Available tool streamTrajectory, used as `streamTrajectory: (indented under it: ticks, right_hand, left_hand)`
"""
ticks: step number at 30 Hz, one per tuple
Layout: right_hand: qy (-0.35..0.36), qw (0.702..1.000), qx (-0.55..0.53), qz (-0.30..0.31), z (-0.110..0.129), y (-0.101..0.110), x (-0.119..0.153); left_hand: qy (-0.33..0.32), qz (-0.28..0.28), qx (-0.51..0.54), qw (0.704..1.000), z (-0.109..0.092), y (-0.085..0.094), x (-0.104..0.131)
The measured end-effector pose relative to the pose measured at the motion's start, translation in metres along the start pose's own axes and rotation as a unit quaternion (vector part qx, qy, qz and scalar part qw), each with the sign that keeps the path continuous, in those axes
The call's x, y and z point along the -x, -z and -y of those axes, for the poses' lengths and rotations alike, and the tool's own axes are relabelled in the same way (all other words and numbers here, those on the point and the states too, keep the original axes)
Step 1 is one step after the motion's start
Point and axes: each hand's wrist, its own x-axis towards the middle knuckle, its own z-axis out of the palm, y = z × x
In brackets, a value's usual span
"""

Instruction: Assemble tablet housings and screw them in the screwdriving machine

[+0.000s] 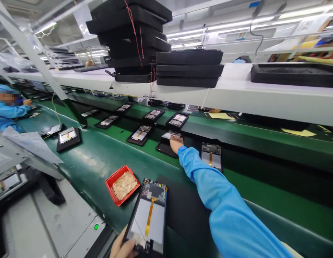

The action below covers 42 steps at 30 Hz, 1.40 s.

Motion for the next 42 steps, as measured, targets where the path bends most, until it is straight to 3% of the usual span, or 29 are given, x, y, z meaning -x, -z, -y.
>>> streamTrajectory:
  ticks: [4,8,13,15,17,19,21,22,25,27,30,34,38,42]
  right_hand:
    - [0.004,0.999,-0.028,-0.026,-0.039,0.036,-0.009]
    - [0.028,0.996,-0.049,-0.075,-0.078,0.080,0.018]
    - [0.074,0.976,-0.093,-0.181,-0.113,0.120,0.094]
    - [0.114,0.958,-0.128,-0.230,-0.122,0.131,0.129]
    - [0.159,0.942,-0.166,-0.244,-0.128,0.136,0.163]
    - [0.198,0.932,-0.200,-0.230,-0.130,0.137,0.197]
    - [0.226,0.925,-0.224,-0.208,-0.128,0.130,0.228]
    - [0.239,0.921,-0.232,-0.201,-0.125,0.125,0.241]
    - [0.276,0.910,-0.245,-0.192,-0.113,0.102,0.276]
    - [0.298,0.902,-0.243,-0.197,-0.102,0.081,0.293]
    - [0.320,0.899,-0.219,-0.202,-0.083,0.044,0.312]
    - [0.325,0.915,-0.167,-0.173,-0.061,-0.004,0.336]
    - [0.328,0.933,-0.124,-0.085,-0.037,-0.017,0.357]
    - [0.275,0.931,-0.234,-0.046,0.010,0.010,0.370]
  left_hand:
    - [-0.071,0.129,0.045,0.988,-0.030,-0.045,-0.036]
    - [-0.096,0.239,-0.004,0.966,-0.061,-0.110,-0.091]
    - [-0.187,0.184,-0.131,0.956,-0.093,-0.202,-0.156]
    - [-0.226,0.143,-0.139,0.953,-0.099,-0.224,-0.166]
    - [-0.286,0.112,-0.163,0.938,-0.101,-0.230,-0.164]
    - [-0.371,0.125,-0.220,0.893,-0.098,-0.222,-0.151]
    - [-0.414,0.206,-0.287,0.839,-0.090,-0.203,-0.129]
    - [-0.393,0.267,-0.306,0.825,-0.084,-0.190,-0.116]
    - [-0.176,0.440,-0.246,0.845,-0.061,-0.140,-0.079]
    - [-0.026,0.483,-0.145,0.863,-0.042,-0.101,-0.057]
    - [0.079,0.457,-0.031,0.886,-0.019,-0.048,-0.033]
    - [0.082,0.352,0.059,0.931,-0.005,-0.006,-0.014]
    - [0.080,0.269,0.095,0.955,0.000,0.001,-0.004]
    - [0.071,0.233,0.123,0.962,0.007,-0.015,0.009]
